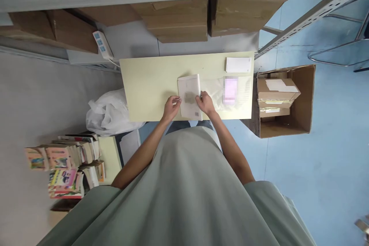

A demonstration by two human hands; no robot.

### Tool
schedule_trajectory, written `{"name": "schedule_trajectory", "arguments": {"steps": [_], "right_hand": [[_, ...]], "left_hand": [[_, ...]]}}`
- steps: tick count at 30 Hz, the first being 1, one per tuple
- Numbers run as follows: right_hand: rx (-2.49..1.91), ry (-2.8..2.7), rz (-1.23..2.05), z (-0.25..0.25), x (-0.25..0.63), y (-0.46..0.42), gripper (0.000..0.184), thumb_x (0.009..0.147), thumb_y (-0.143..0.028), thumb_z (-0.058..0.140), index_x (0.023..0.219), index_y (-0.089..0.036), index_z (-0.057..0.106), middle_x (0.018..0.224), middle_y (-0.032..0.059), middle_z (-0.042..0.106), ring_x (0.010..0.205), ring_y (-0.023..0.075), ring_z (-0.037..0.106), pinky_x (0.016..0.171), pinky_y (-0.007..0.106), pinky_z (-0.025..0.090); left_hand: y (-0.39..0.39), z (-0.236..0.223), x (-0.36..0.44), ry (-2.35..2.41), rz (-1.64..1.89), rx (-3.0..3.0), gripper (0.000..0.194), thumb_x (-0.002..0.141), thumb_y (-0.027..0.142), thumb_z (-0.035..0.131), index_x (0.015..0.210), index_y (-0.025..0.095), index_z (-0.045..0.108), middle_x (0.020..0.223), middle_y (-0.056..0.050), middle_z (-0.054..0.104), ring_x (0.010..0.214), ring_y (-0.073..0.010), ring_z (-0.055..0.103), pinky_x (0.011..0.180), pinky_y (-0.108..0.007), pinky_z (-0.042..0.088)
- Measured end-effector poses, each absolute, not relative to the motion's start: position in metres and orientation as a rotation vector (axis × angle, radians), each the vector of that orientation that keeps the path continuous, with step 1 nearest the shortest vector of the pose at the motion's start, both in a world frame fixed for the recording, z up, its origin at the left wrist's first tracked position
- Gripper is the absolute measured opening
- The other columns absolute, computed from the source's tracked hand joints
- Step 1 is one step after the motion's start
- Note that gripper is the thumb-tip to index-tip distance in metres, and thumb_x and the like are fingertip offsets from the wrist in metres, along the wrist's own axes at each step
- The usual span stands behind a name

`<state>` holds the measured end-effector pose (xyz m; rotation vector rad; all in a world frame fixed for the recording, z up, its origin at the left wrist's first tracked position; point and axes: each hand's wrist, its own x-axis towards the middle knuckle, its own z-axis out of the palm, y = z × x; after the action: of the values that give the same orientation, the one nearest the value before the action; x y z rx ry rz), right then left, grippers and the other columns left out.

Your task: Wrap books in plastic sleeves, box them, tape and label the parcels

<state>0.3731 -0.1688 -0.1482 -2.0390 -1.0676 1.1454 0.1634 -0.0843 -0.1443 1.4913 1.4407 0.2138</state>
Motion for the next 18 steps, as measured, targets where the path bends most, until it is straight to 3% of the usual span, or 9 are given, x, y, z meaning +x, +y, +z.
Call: {"name": "schedule_trajectory", "arguments": {"steps": [3, 6, 9, 13, 18], "right_hand": [[-2.12, -1.007, 1.118, -0.178, 0.386, -0.177, 0.019, 0.104, -0.033, 0.048, 0.086, -0.031, 0.044, 0.089, 0.0076, 0.059, 0.089, 0.0313, 0.063, 0.09, 0.046, 0.058], [-2.172, -0.997, 1.054, -0.195, 0.385, -0.18, 0.012, 0.105, -0.032, 0.046, 0.097, -0.028, 0.054, 0.095, 0.0113, 0.066, 0.098, 0.0345, 0.066, 0.097, 0.051, 0.058], [-2.26, -0.989, 0.998, -0.197, 0.378, -0.186, 0.027, 0.107, -0.032, 0.047, 0.123, -0.018, 0.064, 0.117, 0.0199, 0.069, 0.114, 0.0381, 0.068, 0.107, 0.055, 0.056], [-2.334, -0.977, 0.933, -0.192, 0.37, -0.196, 0.054, 0.107, -0.031, 0.053, 0.158, -0.013, 0.054, 0.142, 0.0261, 0.059, 0.133, 0.0427, 0.064, 0.117, 0.062, 0.051], [-2.357, -0.923, 0.939, -0.193, 0.361, -0.201, 0.057, 0.102, -0.026, 0.053, 0.158, -0.014, 0.056, 0.139, 0.0232, 0.061, 0.127, 0.0408, 0.065, 0.118, 0.064, 0.052]], "left_hand": [[-0.077, -0.169, 0.173, 1.582, 0.164, 1.475, 0.026, 0.096, 0.02, 0.075, 0.121, 0.02, 0.067, 0.135, -0.017, 0.073, 0.119, -0.0266, 0.076, 0.106, -0.042, 0.062], [-0.074, -0.184, 0.179, 1.651, 0.126, 1.462, 0.036, 0.091, 0.015, 0.076, 0.125, 0.019, 0.065, 0.133, -0.018, 0.074, 0.113, -0.0258, 0.077, 0.109, -0.043, 0.061], [-0.073, -0.192, 0.18, 1.692, 0.108, 1.454, 0.035, 0.09, 0.015, 0.073, 0.124, 0.019, 0.066, 0.129, -0.017, 0.077, 0.109, -0.0252, 0.078, 0.107, -0.042, 0.061], [-0.072, -0.197, 0.176, 1.703, 0.099, 1.46, 0.028, 0.089, 0.016, 0.072, 0.116, 0.022, 0.07, 0.118, -0.013, 0.08, 0.108, -0.0257, 0.078, 0.108, -0.043, 0.06], [-0.071, -0.201, 0.175, 1.688, 0.069, 1.442, 0.022, 0.087, 0.022, 0.074, 0.109, 0.022, 0.073, 0.109, -0.011, 0.083, 0.106, -0.0279, 0.079, 0.104, -0.043, 0.061]]}}
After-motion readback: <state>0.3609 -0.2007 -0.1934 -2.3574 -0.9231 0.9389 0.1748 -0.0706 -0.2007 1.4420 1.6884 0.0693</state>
